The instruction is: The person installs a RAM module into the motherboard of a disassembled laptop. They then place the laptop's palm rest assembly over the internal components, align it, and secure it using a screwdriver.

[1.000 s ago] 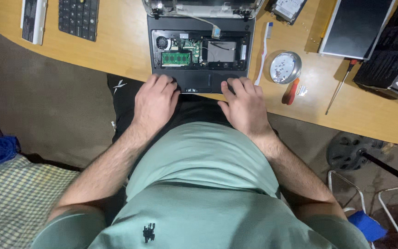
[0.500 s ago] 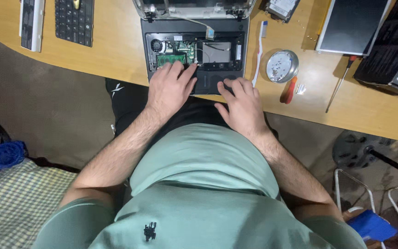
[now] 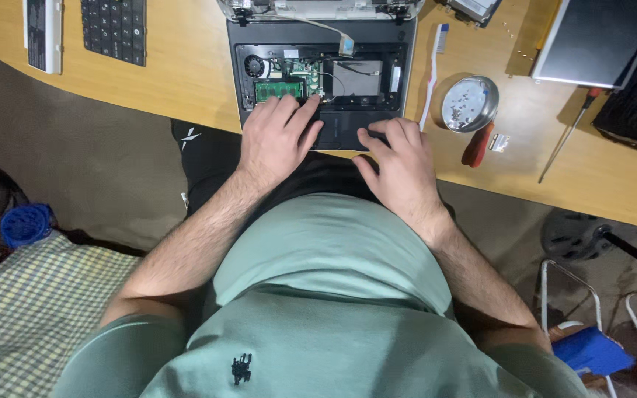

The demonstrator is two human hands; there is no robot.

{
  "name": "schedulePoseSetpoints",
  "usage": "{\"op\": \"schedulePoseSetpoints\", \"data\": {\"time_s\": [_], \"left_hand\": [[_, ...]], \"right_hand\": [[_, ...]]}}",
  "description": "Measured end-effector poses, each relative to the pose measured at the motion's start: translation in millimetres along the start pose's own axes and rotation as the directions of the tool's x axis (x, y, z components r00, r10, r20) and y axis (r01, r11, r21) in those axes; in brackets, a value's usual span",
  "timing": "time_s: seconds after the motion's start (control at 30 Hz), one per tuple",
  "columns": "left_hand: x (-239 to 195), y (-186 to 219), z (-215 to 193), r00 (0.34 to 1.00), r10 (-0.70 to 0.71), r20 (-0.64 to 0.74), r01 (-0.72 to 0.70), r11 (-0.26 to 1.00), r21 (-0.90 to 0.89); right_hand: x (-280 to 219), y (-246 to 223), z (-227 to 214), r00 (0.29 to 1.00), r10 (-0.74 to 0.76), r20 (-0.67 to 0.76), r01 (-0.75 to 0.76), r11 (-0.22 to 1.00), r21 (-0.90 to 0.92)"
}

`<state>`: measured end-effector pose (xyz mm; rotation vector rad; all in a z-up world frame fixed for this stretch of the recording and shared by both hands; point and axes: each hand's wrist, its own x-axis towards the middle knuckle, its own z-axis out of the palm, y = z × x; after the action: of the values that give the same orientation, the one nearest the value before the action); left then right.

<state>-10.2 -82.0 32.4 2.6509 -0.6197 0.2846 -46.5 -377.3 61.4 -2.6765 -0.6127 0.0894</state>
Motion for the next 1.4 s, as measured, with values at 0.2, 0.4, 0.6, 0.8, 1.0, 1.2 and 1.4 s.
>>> {"op": "schedulePoseSetpoints", "data": {"time_s": [0.2, 0.4, 0.6, 0.8, 1.0, 1.2, 1.4], "left_hand": [[8.5, -0.2, -7.8, 0.999, -0.053, -0.010, 0.051, 0.993, -0.105], [8.9, -5.1, -1.1, 1.000, -0.009, -0.023, 0.007, 0.998, -0.063], [10.5, -6.4, 1.3, 1.000, 0.018, -0.012, -0.019, 1.000, -0.020], [8.1, -8.0, 10.3, 1.000, 0.005, -0.005, -0.005, 0.999, 0.050], [12.0, -6.9, 10.3, 1.000, -0.015, 0.006, 0.014, 0.999, 0.045], [9.5, -8.9, 12.7, 1.000, 0.021, -0.005, -0.020, 0.996, 0.089], [7.8, -13.1, 15.1, 0.998, 0.057, 0.000, -0.057, 0.997, 0.061]], "right_hand": [[27.1, -3.1, -15.2, 1.000, 0.017, 0.022, -0.021, 0.977, 0.211], [56.7, -4.7, 1.5, 0.999, -0.004, -0.037, 0.013, 0.963, 0.270], [58.4, 25.0, -0.3, 0.981, 0.134, -0.141, -0.069, 0.917, 0.394], [60.2, 56.9, -40.2, 0.975, 0.154, -0.162, -0.143, 0.987, 0.076], [66.6, 53.3, -79.6, 0.951, 0.308, 0.000, -0.305, 0.939, 0.159], [-19.7, 68.8, -41.0, 0.961, 0.264, 0.086, -0.218, 0.909, -0.356], [-61.5, 45.3, -73.1, 0.684, 0.664, 0.302, -0.659, 0.740, -0.136]]}}
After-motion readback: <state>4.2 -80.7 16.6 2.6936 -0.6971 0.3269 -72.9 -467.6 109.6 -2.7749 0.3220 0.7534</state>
